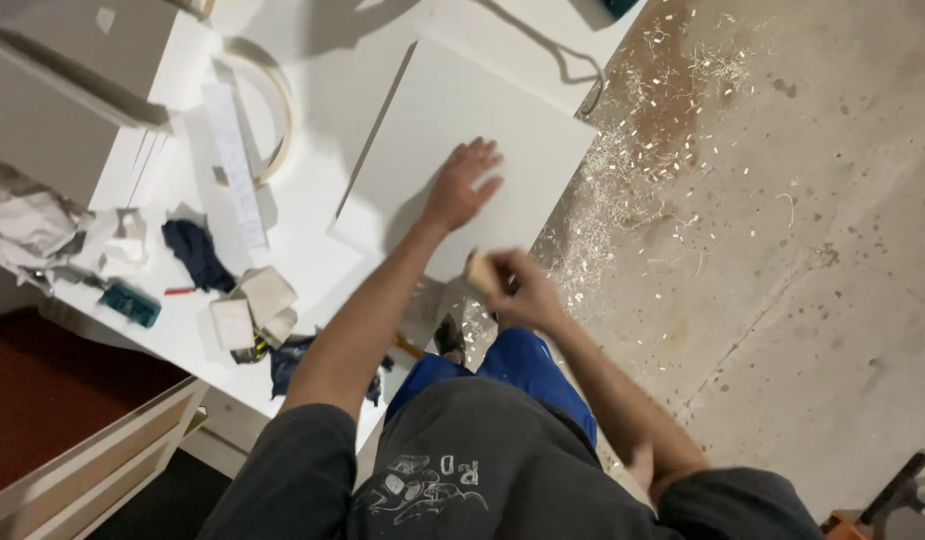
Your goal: The person irons a white rectangular board on a workbench using a steam iron. They then pick up a sanding block and sand the edges of the board, followed by using a handheld sander to smooth the surface.
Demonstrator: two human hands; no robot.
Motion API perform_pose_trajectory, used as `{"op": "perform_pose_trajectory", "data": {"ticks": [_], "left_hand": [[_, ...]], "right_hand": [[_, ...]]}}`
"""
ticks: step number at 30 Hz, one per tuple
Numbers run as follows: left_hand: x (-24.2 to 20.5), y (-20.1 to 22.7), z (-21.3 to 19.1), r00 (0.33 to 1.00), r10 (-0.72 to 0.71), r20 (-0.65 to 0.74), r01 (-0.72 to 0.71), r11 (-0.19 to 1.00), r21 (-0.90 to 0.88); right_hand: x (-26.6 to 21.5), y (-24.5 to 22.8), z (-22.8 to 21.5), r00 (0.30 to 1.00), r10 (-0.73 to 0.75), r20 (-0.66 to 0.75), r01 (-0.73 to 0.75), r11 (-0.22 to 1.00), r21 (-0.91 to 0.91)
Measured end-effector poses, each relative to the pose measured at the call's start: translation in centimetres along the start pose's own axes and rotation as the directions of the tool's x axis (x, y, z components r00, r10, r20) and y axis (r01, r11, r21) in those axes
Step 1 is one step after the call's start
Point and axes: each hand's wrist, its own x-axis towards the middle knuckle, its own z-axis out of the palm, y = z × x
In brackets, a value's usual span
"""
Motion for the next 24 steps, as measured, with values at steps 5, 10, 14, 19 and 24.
{"op": "perform_pose_trajectory", "data": {"ticks": [5, 10, 14, 19, 24], "left_hand": [[-6.8, 6.8, -13.9, 0.909, -0.406, -0.094, 0.356, 0.874, -0.331], [-19.9, 10.1, -22.2, 0.807, -0.569, -0.155, 0.518, 0.81, -0.277], [-28.8, 10.5, -24.6, 0.696, -0.715, -0.064, 0.675, 0.683, -0.279], [-31.6, 12.7, -25.4, 0.629, -0.777, -0.01, 0.722, 0.589, -0.363], [-27.1, 16.5, -25.9, 0.681, -0.675, 0.283, 0.722, 0.554, -0.415]], "right_hand": [[-4.1, 3.2, 10.5, 0.927, -0.344, 0.15, 0.373, 0.802, -0.466], [-1.6, 0.1, 16.7, 0.789, -0.608, 0.09, 0.477, 0.514, -0.713], [-0.2, 1.7, 19.7, 0.86, -0.507, 0.057, 0.345, 0.496, -0.797], [-1.6, 1.1, 18.6, 0.904, -0.427, 0.031, 0.302, 0.583, -0.754], [-7.6, -1.9, 19.4, 0.762, -0.648, -0.01, 0.546, 0.651, -0.528]]}}
